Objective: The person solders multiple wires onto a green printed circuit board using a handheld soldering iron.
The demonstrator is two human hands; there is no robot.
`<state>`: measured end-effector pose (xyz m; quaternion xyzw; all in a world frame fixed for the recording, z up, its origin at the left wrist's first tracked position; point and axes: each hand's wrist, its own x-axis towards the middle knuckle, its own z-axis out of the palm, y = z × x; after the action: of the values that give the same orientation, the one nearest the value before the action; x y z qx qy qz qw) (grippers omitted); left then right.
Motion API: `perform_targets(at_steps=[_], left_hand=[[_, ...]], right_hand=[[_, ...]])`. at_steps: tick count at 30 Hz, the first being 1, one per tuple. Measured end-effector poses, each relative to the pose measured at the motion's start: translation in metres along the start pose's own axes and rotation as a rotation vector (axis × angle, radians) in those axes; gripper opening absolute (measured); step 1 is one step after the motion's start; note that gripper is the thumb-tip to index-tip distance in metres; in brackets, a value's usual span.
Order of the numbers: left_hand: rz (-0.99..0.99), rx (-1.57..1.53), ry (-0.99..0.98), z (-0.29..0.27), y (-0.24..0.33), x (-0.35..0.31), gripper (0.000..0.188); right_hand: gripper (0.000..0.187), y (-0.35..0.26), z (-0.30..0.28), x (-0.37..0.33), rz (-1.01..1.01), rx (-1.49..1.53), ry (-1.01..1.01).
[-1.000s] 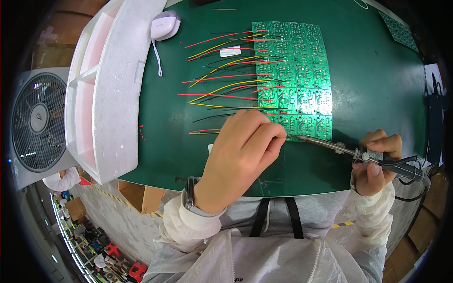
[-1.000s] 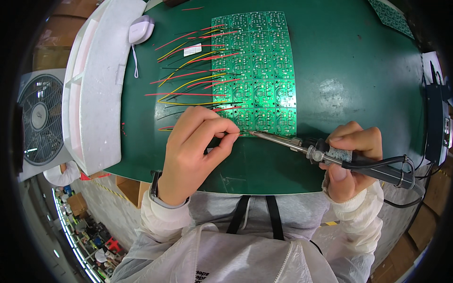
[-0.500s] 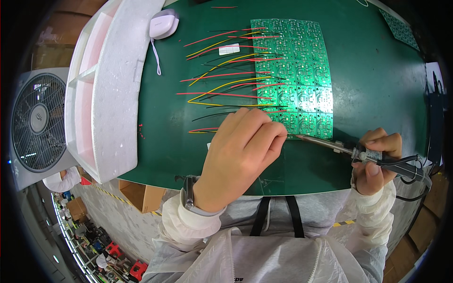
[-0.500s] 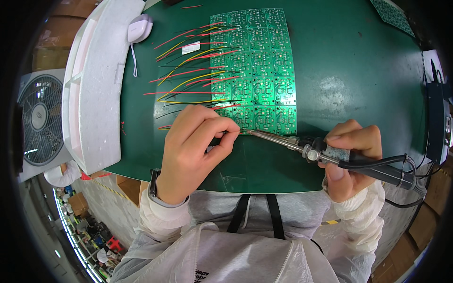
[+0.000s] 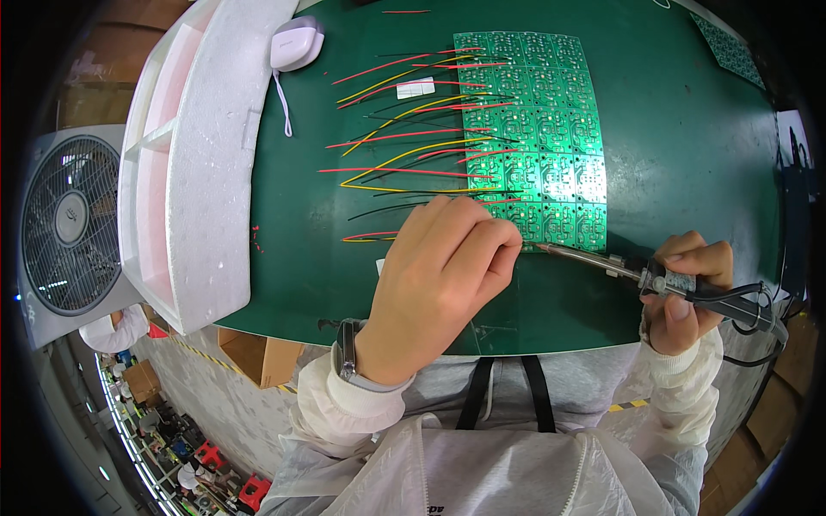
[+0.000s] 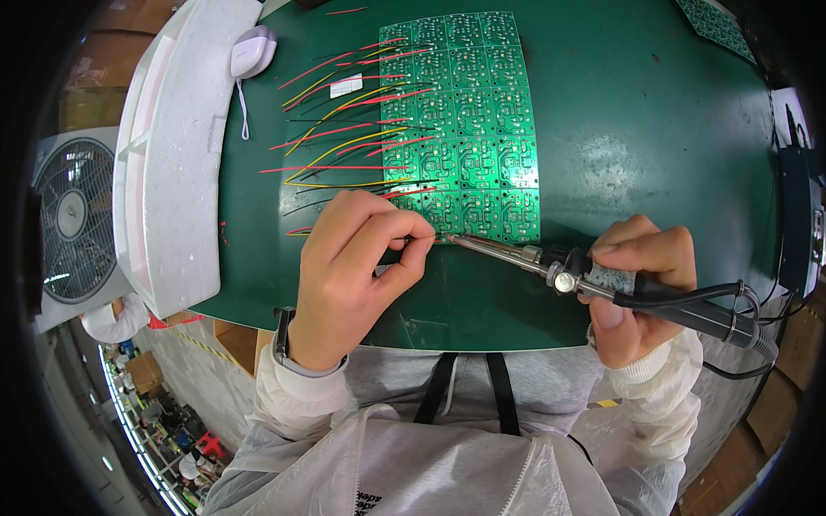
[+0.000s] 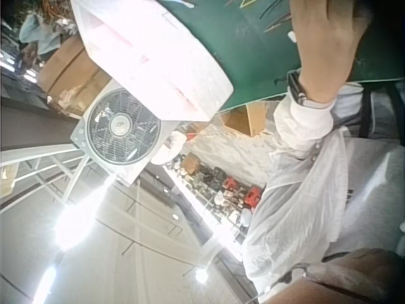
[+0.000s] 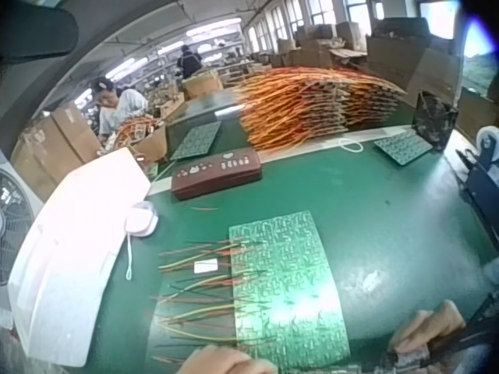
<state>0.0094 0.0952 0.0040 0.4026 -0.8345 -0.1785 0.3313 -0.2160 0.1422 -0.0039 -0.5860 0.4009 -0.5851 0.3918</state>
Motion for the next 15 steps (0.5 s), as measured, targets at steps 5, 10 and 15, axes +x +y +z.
perform_targets(at_steps=[5, 10, 15], left_hand=[[0.008, -0.004, 0.011, -0.0001, 0.0001, 0.0002, 0.021], [0.023, 0.019, 0.013, -0.0003, -0.0008, 0.0002, 0.022], [0.045, 0.024, 0.019, 0.0003, -0.0015, 0.0017, 0.022]], right_hand=[[0.033, -0.0002, 0.0008, 0.0005, 0.002, -0.008, 0.001], [0.032, -0.0009, 0.0013, 0.0011, 0.012, -0.010, 0.000], [0.032, -0.0021, 0.0035, 0.0015, 0.031, -0.013, 0.002]])
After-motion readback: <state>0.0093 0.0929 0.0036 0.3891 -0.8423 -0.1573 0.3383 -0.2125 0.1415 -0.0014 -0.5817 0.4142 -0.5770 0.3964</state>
